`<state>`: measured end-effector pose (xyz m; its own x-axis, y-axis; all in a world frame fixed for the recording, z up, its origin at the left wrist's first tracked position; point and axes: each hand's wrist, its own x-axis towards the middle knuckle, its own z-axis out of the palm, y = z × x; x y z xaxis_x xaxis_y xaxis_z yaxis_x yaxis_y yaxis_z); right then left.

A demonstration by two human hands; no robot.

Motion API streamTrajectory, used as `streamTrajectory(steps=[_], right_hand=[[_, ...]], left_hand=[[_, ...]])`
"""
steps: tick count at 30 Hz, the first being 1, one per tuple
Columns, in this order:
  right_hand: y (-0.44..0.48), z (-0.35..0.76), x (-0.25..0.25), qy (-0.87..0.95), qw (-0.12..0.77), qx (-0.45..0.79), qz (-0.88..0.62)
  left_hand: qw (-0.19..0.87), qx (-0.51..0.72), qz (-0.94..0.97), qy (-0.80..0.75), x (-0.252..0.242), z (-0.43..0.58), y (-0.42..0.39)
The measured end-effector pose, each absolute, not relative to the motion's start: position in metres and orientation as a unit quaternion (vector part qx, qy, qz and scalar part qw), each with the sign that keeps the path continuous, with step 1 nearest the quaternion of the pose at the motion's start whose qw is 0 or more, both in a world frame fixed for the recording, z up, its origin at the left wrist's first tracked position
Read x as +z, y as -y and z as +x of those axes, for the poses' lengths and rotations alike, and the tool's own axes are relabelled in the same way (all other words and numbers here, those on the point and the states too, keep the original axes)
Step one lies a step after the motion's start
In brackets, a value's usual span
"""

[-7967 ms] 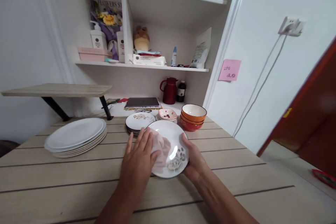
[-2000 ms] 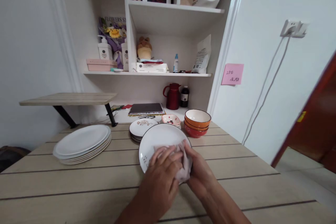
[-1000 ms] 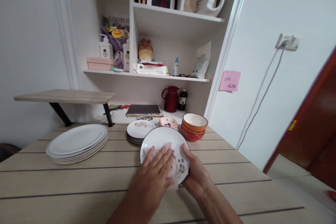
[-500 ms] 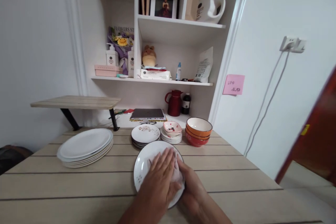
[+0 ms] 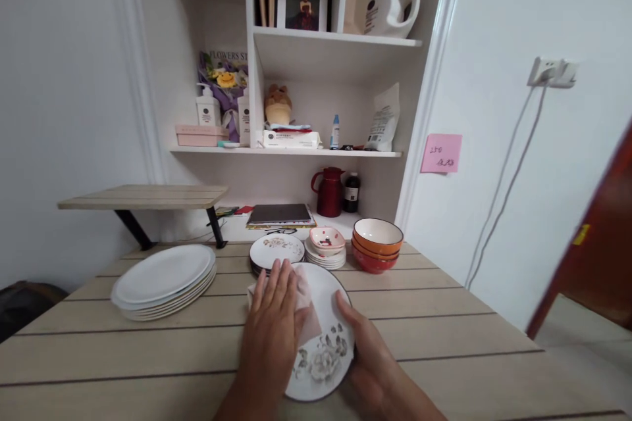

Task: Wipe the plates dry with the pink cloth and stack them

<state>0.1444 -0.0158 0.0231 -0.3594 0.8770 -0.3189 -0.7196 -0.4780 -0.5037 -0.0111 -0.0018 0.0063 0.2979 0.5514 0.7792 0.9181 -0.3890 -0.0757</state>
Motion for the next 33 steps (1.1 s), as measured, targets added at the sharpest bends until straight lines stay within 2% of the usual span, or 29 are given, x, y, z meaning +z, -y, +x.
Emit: streamTrajectory(steps=[4, 10, 14, 19, 22, 29, 33], right_hand=[[0.015, 0.136, 0.017, 0.138, 0.455, 0.844, -0.250], [-0.004, 0.167, 0.024, 0.116, 0.498, 0.813, -0.278], [-0.006, 0.175, 0.030, 0.120, 0.561, 0.766, -0.290], [0.009, 0.149, 0.021, 0.140, 0.494, 0.807, -0.290], [0.017, 0.133, 0.013, 0.144, 0.458, 0.826, -0.296], [0.005, 0.149, 0.016, 0.132, 0.471, 0.832, -0.263], [-0.004, 0.172, 0.026, 0.118, 0.513, 0.802, -0.281]], left_hand=[[0.223, -0.335, -0.810, 0.427, -0.004, 0.007, 0.011], [0.145, -0.283, -0.900, 0.298, -0.007, 0.021, 0.016], [0.193, -0.282, -0.866, 0.364, 0.000, 0.006, 0.002], [0.259, -0.313, -0.746, 0.529, 0.005, -0.020, -0.010], [0.264, -0.300, -0.729, 0.557, 0.005, -0.021, -0.005], [0.173, -0.248, -0.871, 0.388, 0.001, 0.023, 0.018], [0.175, -0.257, -0.890, 0.334, -0.003, 0.025, 0.019]])
